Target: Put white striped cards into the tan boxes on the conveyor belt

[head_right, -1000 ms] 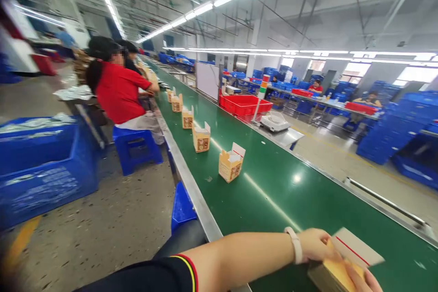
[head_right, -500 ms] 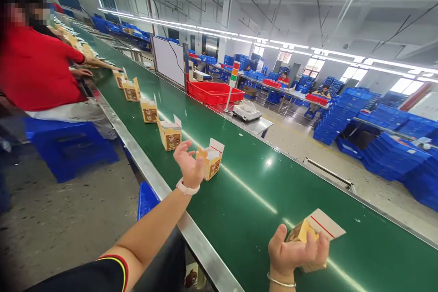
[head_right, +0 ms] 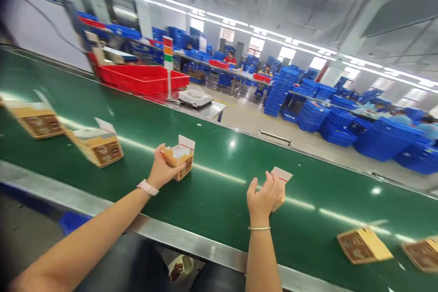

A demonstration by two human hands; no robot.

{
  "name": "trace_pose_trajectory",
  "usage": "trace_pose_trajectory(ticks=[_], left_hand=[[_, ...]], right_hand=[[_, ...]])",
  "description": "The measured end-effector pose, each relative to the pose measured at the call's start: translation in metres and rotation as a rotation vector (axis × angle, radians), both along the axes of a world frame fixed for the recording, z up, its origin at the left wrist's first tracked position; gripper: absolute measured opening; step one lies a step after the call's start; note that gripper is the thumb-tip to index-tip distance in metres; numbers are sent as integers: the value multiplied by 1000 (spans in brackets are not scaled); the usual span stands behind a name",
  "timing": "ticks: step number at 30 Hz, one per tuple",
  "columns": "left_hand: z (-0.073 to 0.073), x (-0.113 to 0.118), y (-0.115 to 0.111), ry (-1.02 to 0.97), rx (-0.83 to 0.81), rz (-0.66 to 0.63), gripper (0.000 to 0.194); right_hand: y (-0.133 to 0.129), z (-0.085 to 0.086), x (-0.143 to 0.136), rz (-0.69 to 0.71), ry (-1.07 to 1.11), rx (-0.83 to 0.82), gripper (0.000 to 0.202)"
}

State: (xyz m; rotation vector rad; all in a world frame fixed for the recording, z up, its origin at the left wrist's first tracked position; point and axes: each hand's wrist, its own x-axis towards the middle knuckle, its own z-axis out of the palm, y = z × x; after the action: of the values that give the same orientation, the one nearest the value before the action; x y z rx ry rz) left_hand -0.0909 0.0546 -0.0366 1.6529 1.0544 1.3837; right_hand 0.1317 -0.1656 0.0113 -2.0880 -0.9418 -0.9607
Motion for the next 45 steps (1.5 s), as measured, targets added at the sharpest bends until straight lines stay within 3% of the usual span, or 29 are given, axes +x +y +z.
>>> trace_pose_trajectory(ticks=[3,5,8,12,19,24,26,31,33,39,45], left_hand=[[8,20,-17,-38,-18,-72,94],[16,36,-28,-71,-35,-107,94],[27,58,-37,-108,-74,-151,95],[29,75,-42,-126,-111,-220,95],[4,66,-40,-95,-155,-253,91],[-4,59,-37,-51,-125,-279,99],[-9,60,-42,-38,-100,-316,102],[-19,64,-63,-47,-20,-448,101],[-18,64,-71,-15,-8,-534,94],[-10,63,-80,57,201,-758,72],[-8,72,-78,217,446,-816,68]], right_hand=[[-42,4,27,-168,197,-303,37],[-64,2,36,-180,258,-477,36],[-77,-3,36,-170,272,-600,38],[-76,-6,33,-192,306,-637,42],[-80,-9,43,-194,338,-631,43],[-87,-26,27,-284,220,-400,62],[-83,-39,7,-208,149,-272,67],[-43,-63,-51,441,80,-174,63],[-26,-66,-63,584,88,-197,64],[-11,-63,-51,640,151,-247,73],[-13,-50,-30,758,177,-178,46]])
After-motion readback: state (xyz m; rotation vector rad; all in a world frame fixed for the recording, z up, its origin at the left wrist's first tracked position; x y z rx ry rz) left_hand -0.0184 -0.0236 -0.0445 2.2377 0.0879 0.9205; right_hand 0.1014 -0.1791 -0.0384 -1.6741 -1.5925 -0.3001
